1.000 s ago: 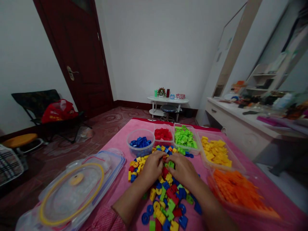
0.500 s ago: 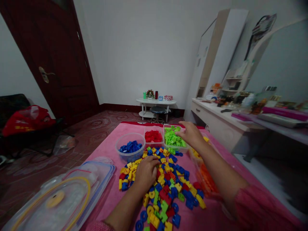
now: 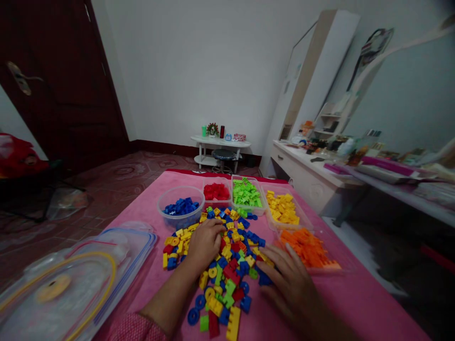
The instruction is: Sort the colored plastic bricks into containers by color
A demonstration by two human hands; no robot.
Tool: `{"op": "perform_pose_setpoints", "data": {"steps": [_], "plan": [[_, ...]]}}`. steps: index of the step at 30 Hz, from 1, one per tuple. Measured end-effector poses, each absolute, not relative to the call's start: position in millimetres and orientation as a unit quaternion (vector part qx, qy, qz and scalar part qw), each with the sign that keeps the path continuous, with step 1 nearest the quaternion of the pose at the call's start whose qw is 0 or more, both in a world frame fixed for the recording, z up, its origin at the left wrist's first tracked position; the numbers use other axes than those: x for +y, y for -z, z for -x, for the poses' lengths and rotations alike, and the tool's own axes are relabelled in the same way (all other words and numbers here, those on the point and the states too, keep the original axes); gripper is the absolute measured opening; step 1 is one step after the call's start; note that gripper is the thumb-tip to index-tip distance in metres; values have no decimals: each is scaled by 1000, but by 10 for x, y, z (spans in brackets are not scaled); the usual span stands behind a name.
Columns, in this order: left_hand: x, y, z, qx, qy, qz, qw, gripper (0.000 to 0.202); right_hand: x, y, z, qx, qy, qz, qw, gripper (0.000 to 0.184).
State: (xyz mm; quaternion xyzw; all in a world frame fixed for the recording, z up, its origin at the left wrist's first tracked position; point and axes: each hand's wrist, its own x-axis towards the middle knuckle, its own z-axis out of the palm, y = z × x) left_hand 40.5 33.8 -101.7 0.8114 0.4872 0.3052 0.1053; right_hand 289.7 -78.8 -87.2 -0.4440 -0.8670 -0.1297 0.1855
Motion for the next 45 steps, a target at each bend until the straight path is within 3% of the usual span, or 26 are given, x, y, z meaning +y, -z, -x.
{"op": "perform_pose_setpoints", "data": {"steps": [11,17,23,29,39,45], "plan": [[354,1027,-401,486,-305,-813,99,33,-504,798,-2904,-825,140,502,217,20],[357,1028,-401,484,-309,-812,107,33,-434,766,-2806,-845,118,467,231,25],[351,1026,-408,484,-307,-811,113,33,-122,535,-2389,-802,23,587,102,36],[342,1016,-411,488,-310,-809,111,33,125,549,-2232,-766,-23,642,34,32],[318,983,-416,493,-309,-807,106,34,193,715,-2472,-780,-86,596,170,34],[325,992,-417,488,-305,-811,102,34,181,589,-2523,-781,-121,597,137,26]]}}
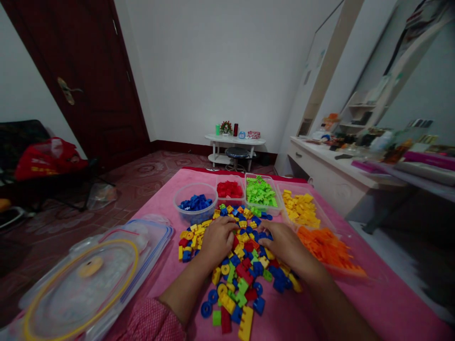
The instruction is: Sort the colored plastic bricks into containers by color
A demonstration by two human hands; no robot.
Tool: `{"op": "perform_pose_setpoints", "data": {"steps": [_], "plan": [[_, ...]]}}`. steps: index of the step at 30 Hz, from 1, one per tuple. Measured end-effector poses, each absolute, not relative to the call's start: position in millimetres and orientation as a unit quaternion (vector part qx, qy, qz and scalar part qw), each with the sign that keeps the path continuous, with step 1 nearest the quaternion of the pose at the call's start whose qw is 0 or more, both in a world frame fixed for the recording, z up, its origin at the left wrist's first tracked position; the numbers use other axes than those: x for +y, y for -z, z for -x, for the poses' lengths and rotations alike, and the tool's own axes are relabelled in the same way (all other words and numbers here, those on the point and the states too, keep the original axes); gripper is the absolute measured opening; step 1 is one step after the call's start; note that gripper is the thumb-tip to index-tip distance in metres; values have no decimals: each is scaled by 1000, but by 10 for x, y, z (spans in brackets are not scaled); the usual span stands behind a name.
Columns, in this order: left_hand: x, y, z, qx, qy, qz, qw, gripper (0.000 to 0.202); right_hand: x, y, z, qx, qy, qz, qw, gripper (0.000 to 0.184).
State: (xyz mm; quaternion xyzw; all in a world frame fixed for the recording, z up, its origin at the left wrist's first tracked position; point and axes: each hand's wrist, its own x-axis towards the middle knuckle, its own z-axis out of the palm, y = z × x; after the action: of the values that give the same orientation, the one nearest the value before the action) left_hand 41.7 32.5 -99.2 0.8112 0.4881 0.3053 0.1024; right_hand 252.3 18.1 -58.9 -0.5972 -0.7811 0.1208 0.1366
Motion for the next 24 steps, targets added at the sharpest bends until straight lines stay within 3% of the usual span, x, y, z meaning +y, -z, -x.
{"op": "perform_pose_setpoints", "data": {"steps": [15,24], "plan": [[350,1041,-411,477,-329,-807,111,32,153,782,-2372,-779,-102,613,80,41],[302,821,-443,451,-399,-777,182,25,128,465,-2372,-759,-141,597,220,30]]}}
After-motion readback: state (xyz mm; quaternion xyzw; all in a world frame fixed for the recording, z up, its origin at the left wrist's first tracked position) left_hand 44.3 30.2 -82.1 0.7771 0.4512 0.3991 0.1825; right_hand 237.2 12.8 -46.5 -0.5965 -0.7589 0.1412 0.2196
